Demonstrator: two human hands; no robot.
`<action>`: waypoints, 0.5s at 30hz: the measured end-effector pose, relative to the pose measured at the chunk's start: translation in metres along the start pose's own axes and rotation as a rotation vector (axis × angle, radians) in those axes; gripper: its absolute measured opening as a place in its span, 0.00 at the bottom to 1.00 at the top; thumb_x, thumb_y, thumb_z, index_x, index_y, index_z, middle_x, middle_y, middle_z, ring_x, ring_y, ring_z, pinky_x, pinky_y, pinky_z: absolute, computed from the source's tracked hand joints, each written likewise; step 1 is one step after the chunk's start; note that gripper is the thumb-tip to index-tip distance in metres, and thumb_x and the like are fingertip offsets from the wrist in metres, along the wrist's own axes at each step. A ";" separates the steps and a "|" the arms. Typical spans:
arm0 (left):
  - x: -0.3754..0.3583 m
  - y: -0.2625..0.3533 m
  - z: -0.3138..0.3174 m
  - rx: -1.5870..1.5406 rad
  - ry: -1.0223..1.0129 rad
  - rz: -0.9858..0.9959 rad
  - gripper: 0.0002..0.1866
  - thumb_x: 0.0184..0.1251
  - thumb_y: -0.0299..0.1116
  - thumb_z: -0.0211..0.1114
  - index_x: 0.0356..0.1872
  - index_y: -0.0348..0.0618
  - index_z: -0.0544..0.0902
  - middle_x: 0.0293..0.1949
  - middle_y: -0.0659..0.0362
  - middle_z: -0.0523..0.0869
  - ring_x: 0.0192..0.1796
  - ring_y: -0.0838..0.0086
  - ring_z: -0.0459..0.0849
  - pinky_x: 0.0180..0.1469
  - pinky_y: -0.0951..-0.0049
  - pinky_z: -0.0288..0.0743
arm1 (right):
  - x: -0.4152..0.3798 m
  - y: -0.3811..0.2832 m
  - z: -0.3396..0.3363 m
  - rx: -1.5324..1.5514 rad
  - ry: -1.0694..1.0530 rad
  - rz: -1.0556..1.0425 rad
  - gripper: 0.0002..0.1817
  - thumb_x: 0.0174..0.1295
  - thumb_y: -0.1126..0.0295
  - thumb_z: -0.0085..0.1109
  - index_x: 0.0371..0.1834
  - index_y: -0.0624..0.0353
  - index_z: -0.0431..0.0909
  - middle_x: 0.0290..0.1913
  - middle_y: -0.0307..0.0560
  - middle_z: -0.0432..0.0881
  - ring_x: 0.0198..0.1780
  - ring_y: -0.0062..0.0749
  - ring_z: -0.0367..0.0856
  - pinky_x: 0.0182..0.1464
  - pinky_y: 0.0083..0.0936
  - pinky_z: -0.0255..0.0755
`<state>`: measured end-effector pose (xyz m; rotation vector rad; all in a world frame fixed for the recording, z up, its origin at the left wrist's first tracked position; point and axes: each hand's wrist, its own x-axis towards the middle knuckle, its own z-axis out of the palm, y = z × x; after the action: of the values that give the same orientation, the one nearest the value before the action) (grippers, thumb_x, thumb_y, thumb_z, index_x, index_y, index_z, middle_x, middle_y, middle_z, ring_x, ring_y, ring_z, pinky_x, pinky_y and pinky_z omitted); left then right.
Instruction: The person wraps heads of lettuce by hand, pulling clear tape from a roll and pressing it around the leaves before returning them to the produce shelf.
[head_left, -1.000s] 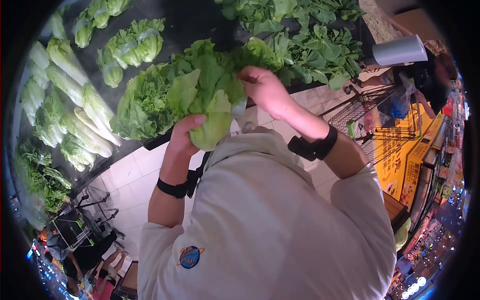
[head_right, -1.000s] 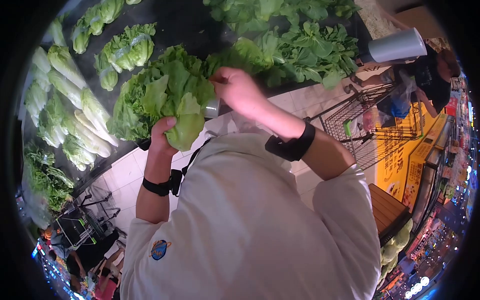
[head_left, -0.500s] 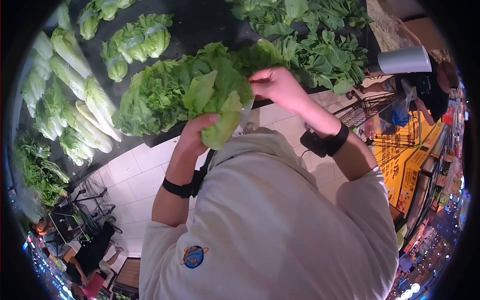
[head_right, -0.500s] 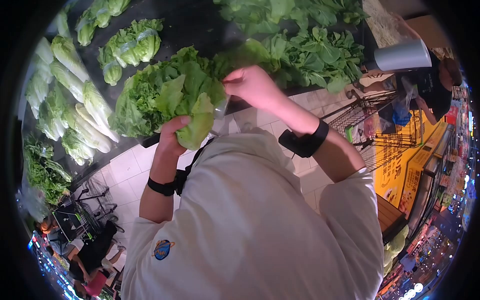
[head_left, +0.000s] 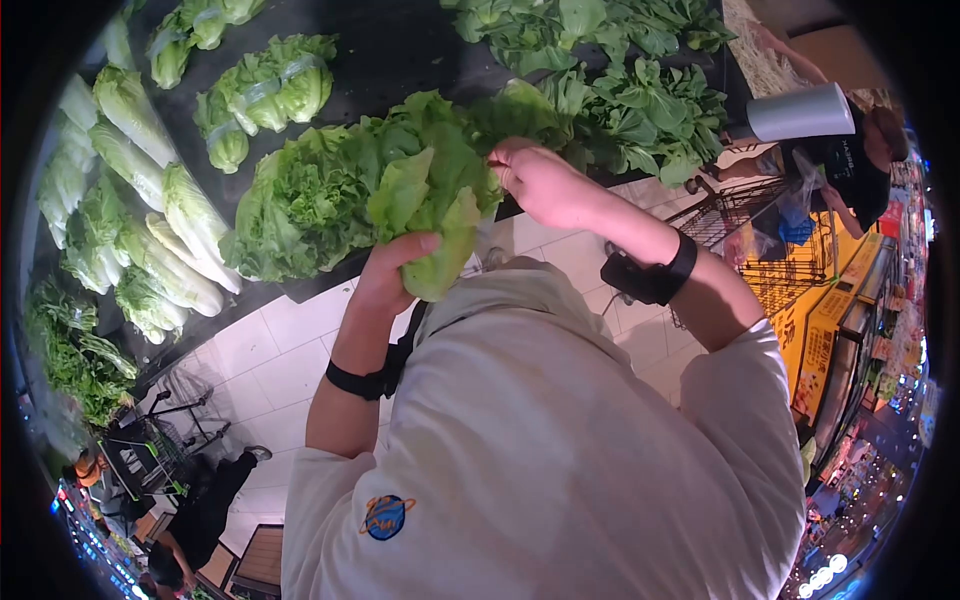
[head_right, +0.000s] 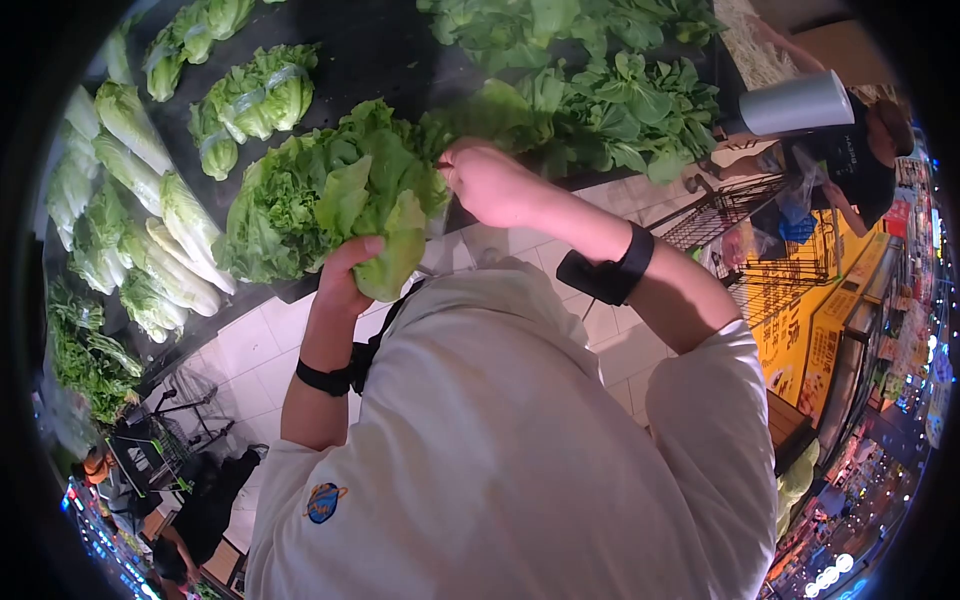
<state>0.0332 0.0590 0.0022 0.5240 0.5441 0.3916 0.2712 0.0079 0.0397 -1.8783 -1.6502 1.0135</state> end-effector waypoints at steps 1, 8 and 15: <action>0.000 0.000 0.000 -0.002 0.021 0.009 0.30 0.60 0.29 0.65 0.65 0.34 0.70 0.56 0.52 0.81 0.56 0.64 0.82 0.59 0.64 0.77 | -0.002 -0.003 -0.001 0.000 0.000 0.001 0.14 0.71 0.71 0.49 0.51 0.71 0.75 0.51 0.63 0.78 0.55 0.56 0.77 0.57 0.37 0.71; 0.008 0.001 -0.005 -0.075 0.061 0.013 0.27 0.64 0.35 0.62 0.62 0.33 0.72 0.54 0.51 0.82 0.55 0.63 0.82 0.58 0.64 0.76 | -0.019 -0.019 -0.005 0.022 0.094 -0.056 0.12 0.72 0.69 0.52 0.47 0.68 0.76 0.46 0.59 0.79 0.51 0.52 0.79 0.54 0.36 0.72; 0.010 0.000 -0.002 -0.181 0.102 0.061 0.31 0.61 0.42 0.64 0.62 0.35 0.72 0.55 0.49 0.82 0.55 0.57 0.82 0.59 0.56 0.76 | -0.024 -0.007 0.010 0.500 0.336 0.038 0.12 0.72 0.65 0.56 0.50 0.62 0.73 0.42 0.40 0.79 0.45 0.23 0.76 0.49 0.23 0.70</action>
<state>0.0398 0.0646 -0.0033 0.3485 0.5860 0.5225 0.2585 -0.0149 0.0445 -1.6330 -1.0543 0.9526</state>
